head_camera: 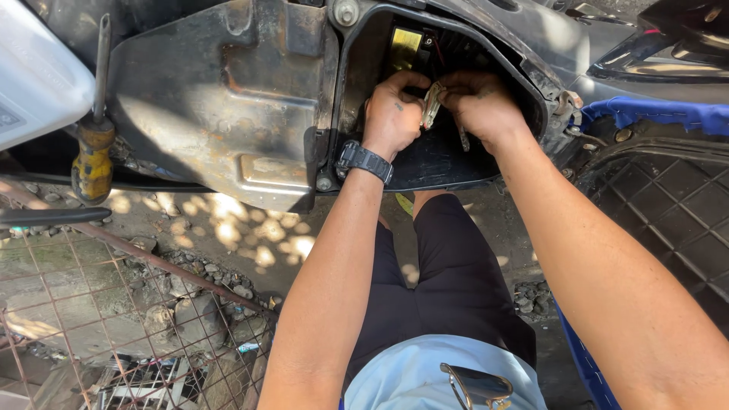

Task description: The person works on the electrical system of a motorcycle, focusing on the battery compartment under the seat. They use a screwdriver to manipulate components and handle a small white plastic connector, attempting to align and insert a metal pin into it.

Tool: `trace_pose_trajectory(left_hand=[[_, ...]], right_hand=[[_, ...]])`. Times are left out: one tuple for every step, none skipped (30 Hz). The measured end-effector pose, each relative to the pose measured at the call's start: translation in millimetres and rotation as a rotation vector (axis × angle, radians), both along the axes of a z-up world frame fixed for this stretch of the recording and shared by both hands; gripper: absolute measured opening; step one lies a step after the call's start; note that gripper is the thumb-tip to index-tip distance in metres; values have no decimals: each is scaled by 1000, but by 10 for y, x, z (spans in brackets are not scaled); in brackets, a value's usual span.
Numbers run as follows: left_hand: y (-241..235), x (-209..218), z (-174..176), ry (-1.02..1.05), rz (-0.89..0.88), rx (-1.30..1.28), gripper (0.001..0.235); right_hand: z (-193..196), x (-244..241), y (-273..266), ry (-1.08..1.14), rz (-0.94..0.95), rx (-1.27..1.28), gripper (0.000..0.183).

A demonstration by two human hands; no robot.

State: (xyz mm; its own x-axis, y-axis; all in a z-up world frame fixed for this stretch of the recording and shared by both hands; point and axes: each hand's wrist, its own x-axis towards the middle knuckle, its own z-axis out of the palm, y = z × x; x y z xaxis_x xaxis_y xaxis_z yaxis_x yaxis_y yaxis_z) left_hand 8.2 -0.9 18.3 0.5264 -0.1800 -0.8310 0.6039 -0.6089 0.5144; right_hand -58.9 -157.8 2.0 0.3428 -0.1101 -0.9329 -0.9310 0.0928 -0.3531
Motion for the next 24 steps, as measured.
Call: trace_pose_trajectory(left_hand=[[-10, -1, 5, 1, -4, -2, 30], [-19, -3, 6, -26, -18, -14, 31], [-16, -8, 9, -53, -32, -23, 34], [-17, -6, 25, -51, -36, -22, 34], [-16, 3, 34, -78, -70, -34, 34], [-16, 11, 40, -106, -104, -46, 33], [-13, 10, 40, -102, -109, -47, 33], [-12, 8, 37, -115, -126, -49, 35], [-15, 1, 36, -127, -144, -52, 36], [-22, 17, 38, -122, -150, -54, 36], [-31, 33, 41, -104, -179, -36, 35], [-39, 51, 48, -85, -207, -18, 34], [-36, 54, 42, -85, -212, -16, 34], [-31, 59, 41, -107, -229, -38, 33], [-24, 60, 46, -128, -248, -60, 32], [-20, 57, 47, -126, -254, -58, 32], [-23, 59, 47, -143, -259, -67, 31], [-28, 60, 48, -160, -265, -77, 31], [-32, 63, 46, -159, -271, -80, 31], [-35, 67, 43, -172, -283, -109, 34], [-39, 70, 41, -186, -293, -139, 37], [-49, 68, 35, -185, -297, -141, 37], [-51, 64, 32, -191, -299, -155, 36], [-50, 60, 29, -197, -302, -169, 37]], right_hand=[[-54, -30, -16, 1, -4, -2, 17], [-111, -60, -31, -11, -22, -14, 20], [-170, -95, -33, -23, -40, -23, 23], [-159, -85, -37, -21, -43, -22, 23], [-154, -70, -38, 1, -52, -11, 23], [-154, -55, -40, 22, -61, 1, 22], [-132, -34, -33, 26, -66, 0, 22], [-112, -15, -28, 30, -77, 22, 23], [-90, -2, -26, 34, -90, 44, 24], [-130, -23, -29, 39, -96, 42, 24], [-167, -42, -34, 18, -79, 23, 26], [-201, -61, -38, -2, -62, 3, 29], [-179, -41, -37, -2, -66, 5, 29], [-153, -20, -35, 8, -80, 22, 28], [-120, -4, -29, 19, -95, 40, 27], [-103, 12, -27, 20, -100, 42, 27], [-85, 32, -33, 43, -77, 24, 27], [-67, 53, -42, 65, -53, 6, 26], [-81, 48, -43, 66, -59, 4, 26], [-95, 44, -43, 74, -63, 3, 28], [-110, 42, -46, 81, -65, 2, 29], [-100, 51, -51, 83, -69, 0, 29], [-92, 61, -49, 91, -67, 5, 30], [-82, 71, -43, 99, -65, 10, 32]])
